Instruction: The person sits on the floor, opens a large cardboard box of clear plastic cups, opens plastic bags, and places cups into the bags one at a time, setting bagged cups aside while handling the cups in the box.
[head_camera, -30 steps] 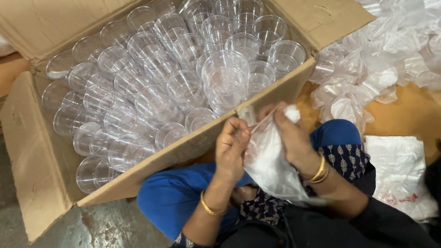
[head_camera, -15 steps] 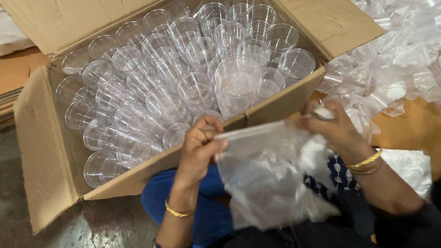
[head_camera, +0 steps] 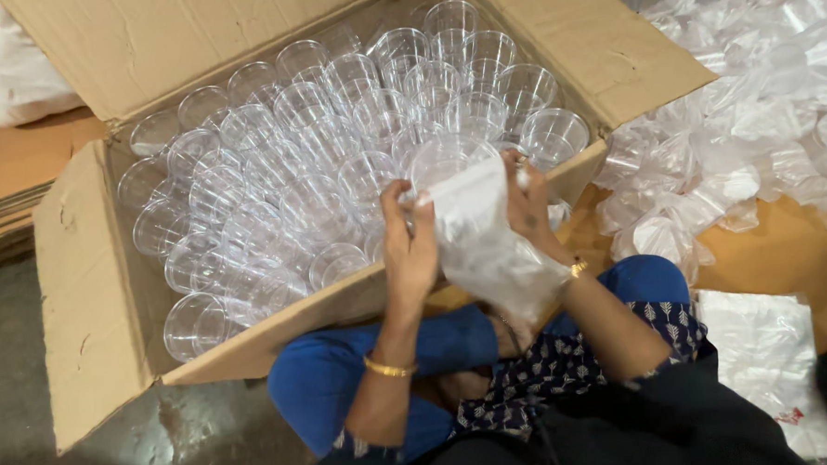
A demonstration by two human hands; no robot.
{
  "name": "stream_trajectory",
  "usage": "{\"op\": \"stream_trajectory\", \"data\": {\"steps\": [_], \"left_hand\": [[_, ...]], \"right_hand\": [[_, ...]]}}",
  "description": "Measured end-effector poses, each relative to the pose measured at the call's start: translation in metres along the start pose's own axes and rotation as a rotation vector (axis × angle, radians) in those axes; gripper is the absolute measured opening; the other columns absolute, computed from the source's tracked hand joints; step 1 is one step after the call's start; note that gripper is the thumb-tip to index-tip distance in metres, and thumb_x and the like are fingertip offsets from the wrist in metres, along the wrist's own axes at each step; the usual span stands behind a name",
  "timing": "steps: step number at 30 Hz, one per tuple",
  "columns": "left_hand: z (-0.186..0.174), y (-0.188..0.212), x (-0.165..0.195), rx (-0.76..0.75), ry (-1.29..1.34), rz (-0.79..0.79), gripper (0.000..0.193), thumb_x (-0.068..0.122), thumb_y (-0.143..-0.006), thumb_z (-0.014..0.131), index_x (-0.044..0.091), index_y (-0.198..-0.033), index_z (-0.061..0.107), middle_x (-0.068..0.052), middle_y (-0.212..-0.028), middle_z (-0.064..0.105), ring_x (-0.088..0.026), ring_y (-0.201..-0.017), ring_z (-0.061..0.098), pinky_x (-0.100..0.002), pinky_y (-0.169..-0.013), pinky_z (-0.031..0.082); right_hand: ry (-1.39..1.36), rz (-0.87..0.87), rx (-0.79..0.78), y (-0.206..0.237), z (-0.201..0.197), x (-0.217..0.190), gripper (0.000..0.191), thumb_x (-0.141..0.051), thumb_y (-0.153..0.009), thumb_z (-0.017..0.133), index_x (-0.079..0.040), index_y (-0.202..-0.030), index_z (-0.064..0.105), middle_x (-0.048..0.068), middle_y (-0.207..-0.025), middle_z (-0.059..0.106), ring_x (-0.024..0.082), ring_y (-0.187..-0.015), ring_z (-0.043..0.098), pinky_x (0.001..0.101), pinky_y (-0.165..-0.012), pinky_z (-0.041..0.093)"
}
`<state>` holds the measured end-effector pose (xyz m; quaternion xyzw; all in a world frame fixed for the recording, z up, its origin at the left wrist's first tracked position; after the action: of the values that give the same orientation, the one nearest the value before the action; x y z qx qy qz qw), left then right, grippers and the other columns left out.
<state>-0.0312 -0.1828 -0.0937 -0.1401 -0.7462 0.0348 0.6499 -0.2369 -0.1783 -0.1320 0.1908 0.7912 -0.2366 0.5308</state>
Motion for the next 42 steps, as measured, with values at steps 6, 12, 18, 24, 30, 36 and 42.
{"op": "stream_trajectory", "data": {"steps": [6, 12, 18, 24, 30, 36, 42], "left_hand": [[-0.018, 0.024, 0.017, -0.42, 0.986, -0.369, 0.059, 0.025, -0.089, 0.064, 0.005, -0.142, 0.047, -0.016, -0.124, 0.066, -0.028, -0.112, 0.066, -0.042, -0.096, 0.054], [-0.003, 0.047, 0.004, -1.285, 0.751, -0.276, 0.067, 0.023, -0.088, 0.073, 0.001, -0.149, 0.054, -0.017, -0.142, 0.061, -0.032, -0.133, 0.056, -0.041, -0.115, 0.044], [0.014, 0.064, 0.011, -1.09, 0.047, 0.254, 0.054, 0.028, -0.09, 0.078, 0.008, -0.137, 0.064, -0.014, -0.145, 0.054, -0.034, -0.137, 0.051, -0.043, -0.118, 0.038], [0.004, 0.067, 0.006, -0.609, 0.151, 0.066, 0.051, 0.014, -0.092, 0.07, 0.003, -0.14, 0.056, -0.013, -0.146, 0.043, -0.028, -0.136, 0.05, -0.038, -0.104, 0.048], [0.015, 0.078, -0.005, -0.465, 0.325, -0.084, 0.032, 0.006, -0.098, 0.065, -0.002, -0.128, 0.061, -0.011, -0.134, 0.054, -0.02, -0.117, 0.057, -0.032, -0.098, 0.051], [0.024, 0.071, 0.029, -0.343, 0.239, 0.073, 0.041, 0.011, -0.097, 0.067, 0.0, -0.135, 0.057, -0.008, -0.131, 0.053, -0.019, -0.116, 0.057, -0.031, -0.1, 0.051], [0.036, 0.069, 0.051, -0.364, -0.011, 0.356, 0.046, 0.013, -0.091, 0.074, 0.002, -0.132, 0.058, -0.01, -0.121, 0.06, -0.023, -0.112, 0.062, -0.034, -0.098, 0.052]], "right_hand": [[-0.003, -0.324, -0.075, 0.05, -0.056, -0.035, 0.022, -0.016, -0.11, 0.057, 0.0, -0.1, 0.068, 0.01, -0.087, 0.068, 0.017, -0.081, 0.062, 0.0292, -0.078, 0.049], [0.034, -0.603, -0.275, 0.061, -0.076, -0.046, 0.004, -0.001, -0.088, 0.067, -0.002, -0.088, 0.071, 0.01, -0.082, 0.074, 0.022, -0.066, 0.071, 0.0322, -0.062, 0.052], [0.105, -0.576, -0.253, 0.072, -0.115, 0.011, 0.014, 0.0, -0.082, 0.063, -0.004, -0.094, 0.07, 0.009, -0.091, 0.075, 0.022, -0.08, 0.074, 0.0351, -0.07, 0.058], [0.801, -0.516, 0.427, -0.013, -0.269, 0.033, 0.02, -0.018, -0.108, 0.084, -0.002, -0.105, 0.07, 0.018, -0.089, 0.066, 0.036, -0.083, 0.063, 0.0446, -0.077, 0.047], [0.225, -0.57, 0.366, -0.009, -0.278, 0.017, 0.056, 0.004, -0.097, 0.078, 0.001, -0.139, 0.04, 0.013, -0.127, 0.05, 0.03, -0.118, 0.054, 0.043, -0.108, 0.048], [-0.967, -0.046, -0.05, 0.072, -0.146, 0.02, 0.031, -0.004, -0.097, 0.067, -0.003, -0.126, 0.057, 0.012, -0.113, 0.068, 0.02, -0.101, 0.068, 0.032, -0.084, 0.061], [-0.456, -0.052, -0.01, 0.112, -0.081, 0.006, 0.021, 0.0, -0.086, 0.08, -0.003, -0.1, 0.064, 0.008, -0.097, 0.071, 0.014, -0.091, 0.069, 0.0286, -0.081, 0.058]]}}
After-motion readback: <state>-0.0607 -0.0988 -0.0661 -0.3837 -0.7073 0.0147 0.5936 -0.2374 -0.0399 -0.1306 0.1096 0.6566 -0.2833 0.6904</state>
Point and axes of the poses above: each hand's wrist, its own y-axis away from the middle knuckle, its own z-axis out of the palm, x = y × z, the point moved 1 cm from there along -y, towards the middle knuckle
